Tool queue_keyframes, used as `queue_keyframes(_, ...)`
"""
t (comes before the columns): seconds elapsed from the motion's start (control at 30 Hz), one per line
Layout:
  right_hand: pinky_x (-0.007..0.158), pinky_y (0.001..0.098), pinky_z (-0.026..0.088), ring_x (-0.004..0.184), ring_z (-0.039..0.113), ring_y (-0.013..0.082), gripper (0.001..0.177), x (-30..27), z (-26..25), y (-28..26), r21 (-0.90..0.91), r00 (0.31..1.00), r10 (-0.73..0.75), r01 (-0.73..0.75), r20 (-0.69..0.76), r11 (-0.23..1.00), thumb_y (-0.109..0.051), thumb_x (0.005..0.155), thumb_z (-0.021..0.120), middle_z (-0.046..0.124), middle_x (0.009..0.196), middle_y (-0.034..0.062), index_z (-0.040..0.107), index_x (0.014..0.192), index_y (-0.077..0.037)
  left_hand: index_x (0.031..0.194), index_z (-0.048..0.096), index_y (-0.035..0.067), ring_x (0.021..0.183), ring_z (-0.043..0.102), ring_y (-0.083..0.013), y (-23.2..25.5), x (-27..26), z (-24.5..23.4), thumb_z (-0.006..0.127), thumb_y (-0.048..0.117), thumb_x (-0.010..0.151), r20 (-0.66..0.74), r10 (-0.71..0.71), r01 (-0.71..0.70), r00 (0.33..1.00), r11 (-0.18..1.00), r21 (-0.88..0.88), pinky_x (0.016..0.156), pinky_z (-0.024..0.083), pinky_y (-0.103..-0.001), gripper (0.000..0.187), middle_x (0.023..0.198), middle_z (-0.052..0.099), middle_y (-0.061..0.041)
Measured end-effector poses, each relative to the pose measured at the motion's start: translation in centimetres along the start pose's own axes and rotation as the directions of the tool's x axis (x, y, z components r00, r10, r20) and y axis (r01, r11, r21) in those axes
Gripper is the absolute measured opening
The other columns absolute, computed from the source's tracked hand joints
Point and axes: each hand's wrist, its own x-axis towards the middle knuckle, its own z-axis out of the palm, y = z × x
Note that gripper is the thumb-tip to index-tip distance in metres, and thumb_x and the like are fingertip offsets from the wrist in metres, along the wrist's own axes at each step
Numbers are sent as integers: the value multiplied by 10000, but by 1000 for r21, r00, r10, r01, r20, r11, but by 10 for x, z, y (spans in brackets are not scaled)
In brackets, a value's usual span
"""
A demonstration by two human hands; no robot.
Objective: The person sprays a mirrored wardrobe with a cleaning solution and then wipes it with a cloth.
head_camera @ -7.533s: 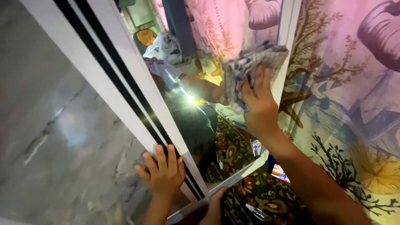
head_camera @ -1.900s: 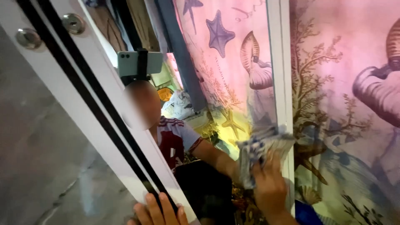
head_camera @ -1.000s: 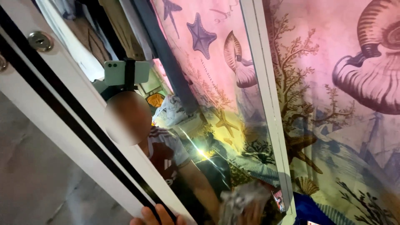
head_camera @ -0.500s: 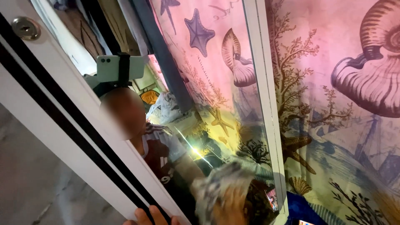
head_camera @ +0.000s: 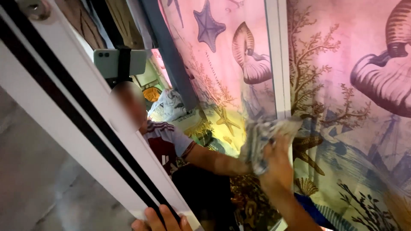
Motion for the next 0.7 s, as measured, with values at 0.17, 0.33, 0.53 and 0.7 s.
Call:
queue_keyframes(0.17,1214,489,400,1590,290,441,453,20,-14,0,-9,959,-243,244,-148,970,-148,945,598,335,1675,264,585,1375,-7,1413,419,-103,1343,419,-610,-11,23,-7,316,347,1121,-101,54,-59,993,997,-52,1096,354,-729,546,1342,530,-371)
queue_keyframes(0.33,930,497,546,1298,544,502,558,114,-66,-48,-114,908,-378,362,-179,925,-157,925,671,346,1617,316,536,1438,16,1438,429,-96,1318,423,-557,-7,7,2,363,312,1115,12,21,-21,1000,1000,3,1117,377,-671,525,1332,543,-327)
queue_keyframes(0.53,775,370,620,1011,721,371,627,225,-116,-125,-82,909,-409,403,-82,912,78,963,552,385,1670,221,491,1575,-45,1422,370,-95,1319,503,-556,-4,4,10,486,173,1145,-138,153,-124,979,973,193,1150,439,-635,402,1365,576,-298)
queue_keyframes(0.7,1092,434,554,1530,393,484,518,205,-89,-177,-227,757,-594,549,-273,804,-44,996,656,420,1631,273,603,1511,-27,1398,359,-105,1363,531,-623,-24,49,-8,464,201,1136,-249,133,-135,959,991,12,1099,420,-768,417,1284,586,-315)
